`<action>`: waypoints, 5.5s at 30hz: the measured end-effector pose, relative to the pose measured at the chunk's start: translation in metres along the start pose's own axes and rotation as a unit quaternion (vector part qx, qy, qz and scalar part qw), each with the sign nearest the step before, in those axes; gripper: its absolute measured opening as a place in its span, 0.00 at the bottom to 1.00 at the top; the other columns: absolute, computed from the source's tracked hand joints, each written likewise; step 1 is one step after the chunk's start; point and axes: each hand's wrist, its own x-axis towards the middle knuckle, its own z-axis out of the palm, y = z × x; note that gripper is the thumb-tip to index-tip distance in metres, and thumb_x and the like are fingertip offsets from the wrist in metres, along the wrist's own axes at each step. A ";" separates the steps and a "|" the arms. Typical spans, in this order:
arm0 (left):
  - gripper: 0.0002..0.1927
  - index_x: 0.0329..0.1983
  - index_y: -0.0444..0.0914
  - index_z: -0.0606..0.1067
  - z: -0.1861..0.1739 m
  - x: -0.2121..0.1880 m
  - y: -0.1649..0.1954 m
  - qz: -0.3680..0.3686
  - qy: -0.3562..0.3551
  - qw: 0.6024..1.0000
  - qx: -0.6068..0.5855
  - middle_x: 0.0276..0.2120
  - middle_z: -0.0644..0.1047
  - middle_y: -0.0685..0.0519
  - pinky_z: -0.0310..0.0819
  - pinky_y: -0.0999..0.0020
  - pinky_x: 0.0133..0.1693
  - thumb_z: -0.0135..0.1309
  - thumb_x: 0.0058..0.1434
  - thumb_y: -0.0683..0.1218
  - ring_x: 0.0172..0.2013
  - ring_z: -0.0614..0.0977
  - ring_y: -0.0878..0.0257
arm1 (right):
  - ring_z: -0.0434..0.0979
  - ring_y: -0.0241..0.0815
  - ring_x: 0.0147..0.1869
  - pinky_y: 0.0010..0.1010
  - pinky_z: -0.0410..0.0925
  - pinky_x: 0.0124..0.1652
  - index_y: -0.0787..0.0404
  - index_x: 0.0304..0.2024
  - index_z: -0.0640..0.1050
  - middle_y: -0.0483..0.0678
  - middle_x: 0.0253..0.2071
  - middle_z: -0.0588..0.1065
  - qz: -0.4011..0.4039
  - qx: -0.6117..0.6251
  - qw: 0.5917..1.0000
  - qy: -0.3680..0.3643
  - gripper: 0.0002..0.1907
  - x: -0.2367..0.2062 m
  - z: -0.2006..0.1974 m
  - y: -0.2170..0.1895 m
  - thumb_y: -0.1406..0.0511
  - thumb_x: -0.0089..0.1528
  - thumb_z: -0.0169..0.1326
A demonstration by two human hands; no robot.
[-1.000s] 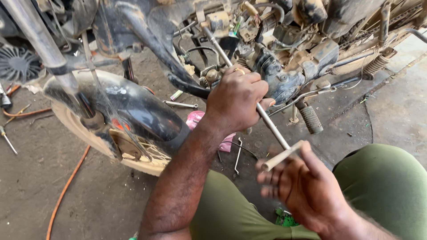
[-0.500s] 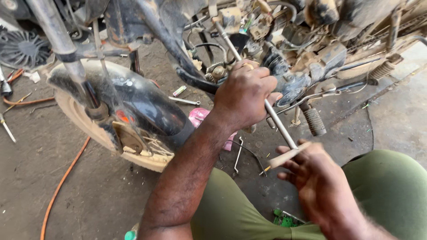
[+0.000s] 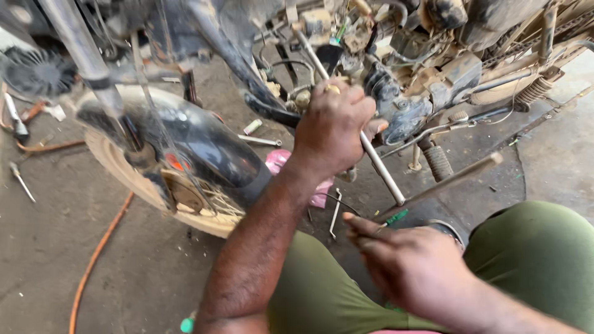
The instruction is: The person uses a T-handle wrench to loosen and remove a bolt from the motorcycle engine. They then remove a small cylindrical component and use a screwdriver to adjust or remove a screw from it.
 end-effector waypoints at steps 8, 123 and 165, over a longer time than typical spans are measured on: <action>0.20 0.25 0.39 0.70 -0.009 0.002 0.004 -0.012 -0.004 0.999 -0.030 0.30 0.73 0.50 0.67 0.50 0.50 0.61 0.62 0.56 0.41 0.75 0.50 | 0.81 0.40 0.41 0.30 0.74 0.41 0.54 0.57 0.78 0.49 0.40 0.83 0.338 0.208 0.917 -0.047 0.19 -0.035 0.010 0.064 0.52 0.68 0.56; 0.09 0.35 0.31 0.75 0.026 0.056 -0.120 -0.574 0.164 0.703 -0.387 0.27 0.81 0.47 0.79 0.68 0.21 0.57 0.66 0.44 0.20 0.83 0.61 | 0.82 0.39 0.37 0.27 0.75 0.39 0.66 0.51 0.80 0.53 0.40 0.81 0.113 0.097 0.904 0.402 0.11 -0.009 0.002 0.125 0.70 0.67 0.60; 0.07 0.40 0.35 0.72 0.139 -0.144 0.106 -0.224 0.004 0.913 -0.342 0.44 0.81 0.43 0.81 0.60 0.42 0.59 0.68 0.41 0.41 0.84 0.48 | 0.77 0.59 0.60 0.46 0.69 0.58 0.62 0.59 0.75 0.60 0.55 0.77 0.459 0.022 0.825 -0.328 0.32 -0.058 0.144 0.257 0.48 0.62 0.58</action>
